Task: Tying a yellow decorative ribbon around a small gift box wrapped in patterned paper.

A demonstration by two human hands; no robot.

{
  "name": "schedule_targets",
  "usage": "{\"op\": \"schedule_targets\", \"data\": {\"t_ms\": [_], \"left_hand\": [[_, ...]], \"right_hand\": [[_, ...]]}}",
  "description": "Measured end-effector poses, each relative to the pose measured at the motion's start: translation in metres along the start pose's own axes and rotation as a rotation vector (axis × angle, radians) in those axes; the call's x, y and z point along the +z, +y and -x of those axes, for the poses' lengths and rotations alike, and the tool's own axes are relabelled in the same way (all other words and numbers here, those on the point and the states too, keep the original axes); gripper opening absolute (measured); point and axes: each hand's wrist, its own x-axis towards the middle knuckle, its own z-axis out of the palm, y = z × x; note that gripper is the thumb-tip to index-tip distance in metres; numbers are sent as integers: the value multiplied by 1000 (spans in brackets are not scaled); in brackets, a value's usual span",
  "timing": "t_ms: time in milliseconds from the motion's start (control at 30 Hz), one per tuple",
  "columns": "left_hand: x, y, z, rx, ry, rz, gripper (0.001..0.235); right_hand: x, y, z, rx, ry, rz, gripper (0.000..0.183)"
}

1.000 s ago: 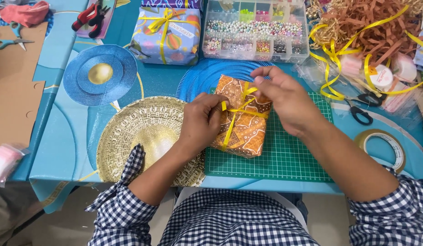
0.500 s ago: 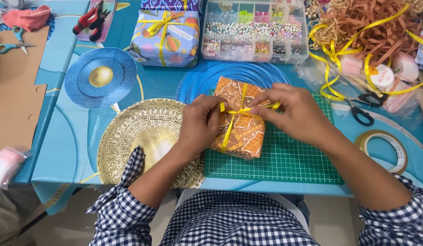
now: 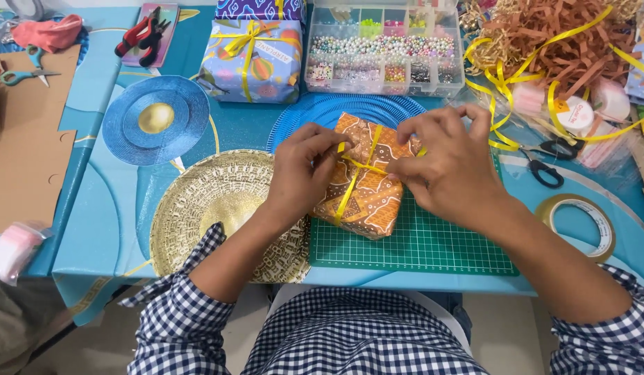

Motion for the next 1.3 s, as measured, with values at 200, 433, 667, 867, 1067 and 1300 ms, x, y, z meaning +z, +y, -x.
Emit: {"op": "schedule_targets", "data": {"t_ms": [200,433,667,867,1067,1300], "left_hand": [[7,13,-8,-68,-52,152,18],[30,22,0,-257,-89,428,19],[32,23,-16,-209,-168,382,17],[39,26,-25,-184,-184,354,17],[35,20,-21,-222,-122,336,19],[23,19,-14,-264,-113,344,20]], "right_hand": [[-3,8,2,-42,-112,-77,13],[-15,20,-17,232,-286,-818,6],[-19,23,-13,258,-275,-1067,10],[20,33,4,345,-203,-1300,11],[33,25,7,597,-72,-1343,8],[30,0,-5,762,42,-1354,16]]}}
